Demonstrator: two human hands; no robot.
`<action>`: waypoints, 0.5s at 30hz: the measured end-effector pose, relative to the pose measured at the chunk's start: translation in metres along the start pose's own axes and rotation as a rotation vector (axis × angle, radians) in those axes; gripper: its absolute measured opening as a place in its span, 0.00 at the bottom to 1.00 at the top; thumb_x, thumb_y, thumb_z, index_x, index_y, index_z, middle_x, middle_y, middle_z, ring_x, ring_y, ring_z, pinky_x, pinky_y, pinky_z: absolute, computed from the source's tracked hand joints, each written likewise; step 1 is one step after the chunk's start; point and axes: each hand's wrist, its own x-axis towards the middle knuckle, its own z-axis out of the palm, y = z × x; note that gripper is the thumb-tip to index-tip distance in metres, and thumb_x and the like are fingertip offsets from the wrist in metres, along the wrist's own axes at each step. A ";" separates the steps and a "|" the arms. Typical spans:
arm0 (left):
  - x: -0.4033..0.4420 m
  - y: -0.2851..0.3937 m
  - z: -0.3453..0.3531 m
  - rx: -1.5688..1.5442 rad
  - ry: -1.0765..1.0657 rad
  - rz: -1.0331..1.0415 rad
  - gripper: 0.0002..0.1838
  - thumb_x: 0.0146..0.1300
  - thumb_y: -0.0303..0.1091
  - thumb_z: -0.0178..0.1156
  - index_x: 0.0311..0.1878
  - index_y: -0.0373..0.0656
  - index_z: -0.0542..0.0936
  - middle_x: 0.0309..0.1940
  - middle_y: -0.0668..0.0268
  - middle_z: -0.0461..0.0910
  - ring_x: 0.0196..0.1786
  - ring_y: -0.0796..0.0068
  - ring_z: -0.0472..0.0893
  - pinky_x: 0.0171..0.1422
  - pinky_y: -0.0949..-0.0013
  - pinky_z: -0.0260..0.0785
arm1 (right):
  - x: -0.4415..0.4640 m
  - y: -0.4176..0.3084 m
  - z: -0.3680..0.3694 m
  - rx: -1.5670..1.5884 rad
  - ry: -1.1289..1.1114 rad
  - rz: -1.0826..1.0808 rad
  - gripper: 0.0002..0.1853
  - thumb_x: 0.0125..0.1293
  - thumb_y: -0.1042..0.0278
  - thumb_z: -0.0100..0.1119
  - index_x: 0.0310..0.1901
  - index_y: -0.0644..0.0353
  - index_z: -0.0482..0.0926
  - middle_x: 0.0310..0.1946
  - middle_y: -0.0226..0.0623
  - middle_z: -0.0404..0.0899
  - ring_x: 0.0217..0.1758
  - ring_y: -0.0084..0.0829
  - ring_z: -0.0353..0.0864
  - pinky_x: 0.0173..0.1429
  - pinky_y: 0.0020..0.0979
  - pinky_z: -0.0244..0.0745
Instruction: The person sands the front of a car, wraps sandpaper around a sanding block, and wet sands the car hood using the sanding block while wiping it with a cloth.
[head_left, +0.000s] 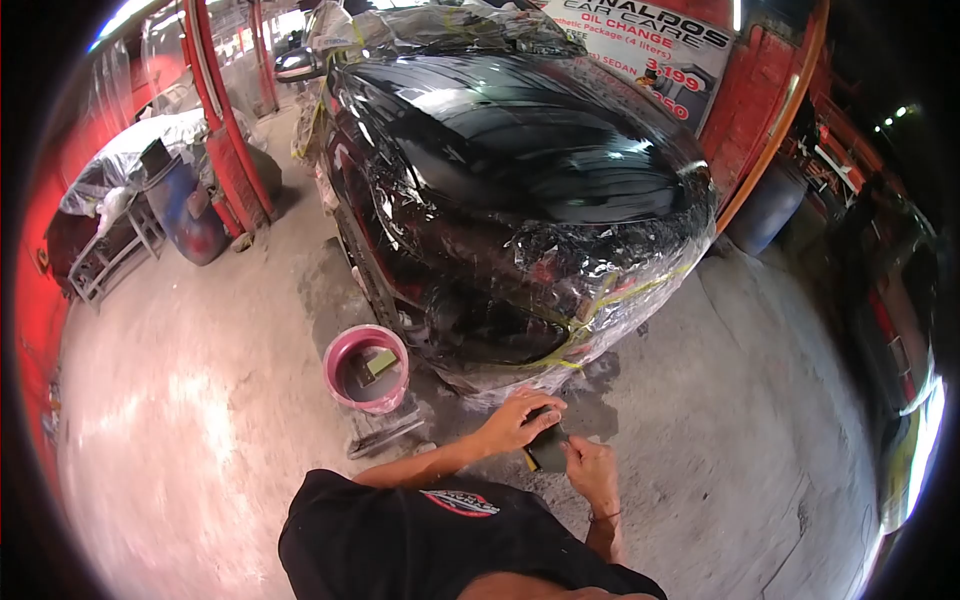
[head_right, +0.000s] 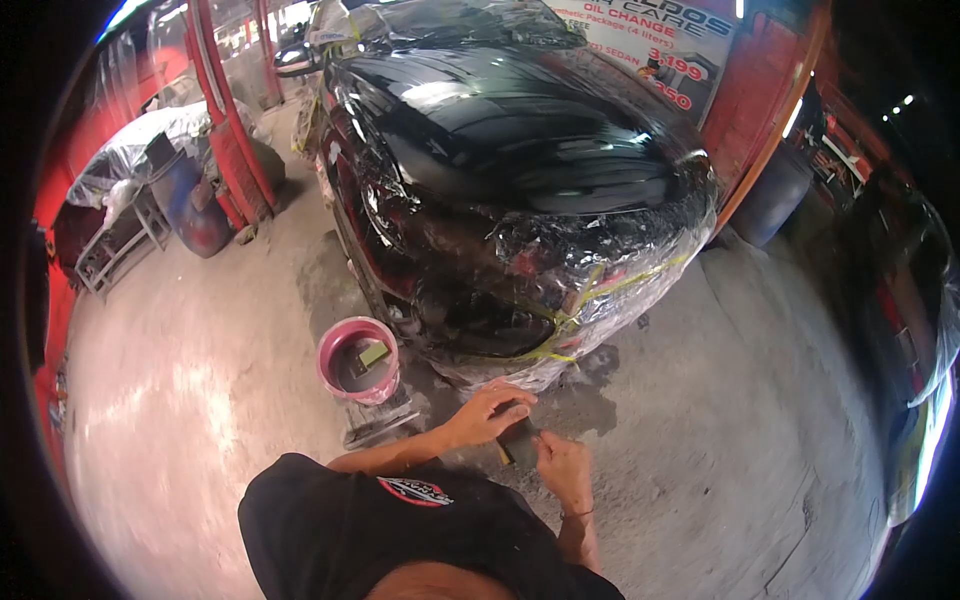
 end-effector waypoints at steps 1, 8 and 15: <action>0.000 -0.002 0.002 0.030 0.059 0.010 0.09 0.69 0.37 0.62 0.45 0.42 0.83 0.40 0.60 0.84 0.49 0.57 0.80 0.64 0.59 0.64 | -0.001 0.001 0.001 0.004 0.009 0.010 0.09 0.66 0.65 0.62 0.36 0.62 0.81 0.25 0.54 0.77 0.28 0.55 0.78 0.31 0.42 0.70; 0.008 -0.007 -0.007 0.108 0.336 -0.071 0.09 0.67 0.34 0.64 0.38 0.38 0.84 0.32 0.60 0.83 0.40 0.63 0.81 0.46 0.63 0.71 | 0.001 -0.020 0.000 0.238 0.171 0.072 0.12 0.71 0.59 0.61 0.38 0.61 0.83 0.26 0.51 0.81 0.31 0.56 0.81 0.32 0.45 0.73; 0.009 0.000 -0.010 -0.011 0.378 -0.190 0.09 0.68 0.33 0.64 0.41 0.37 0.85 0.29 0.63 0.82 0.35 0.73 0.80 0.41 0.70 0.70 | -0.001 -0.003 0.023 0.114 0.272 -0.012 0.14 0.73 0.57 0.60 0.42 0.62 0.83 0.24 0.46 0.80 0.25 0.47 0.80 0.31 0.40 0.72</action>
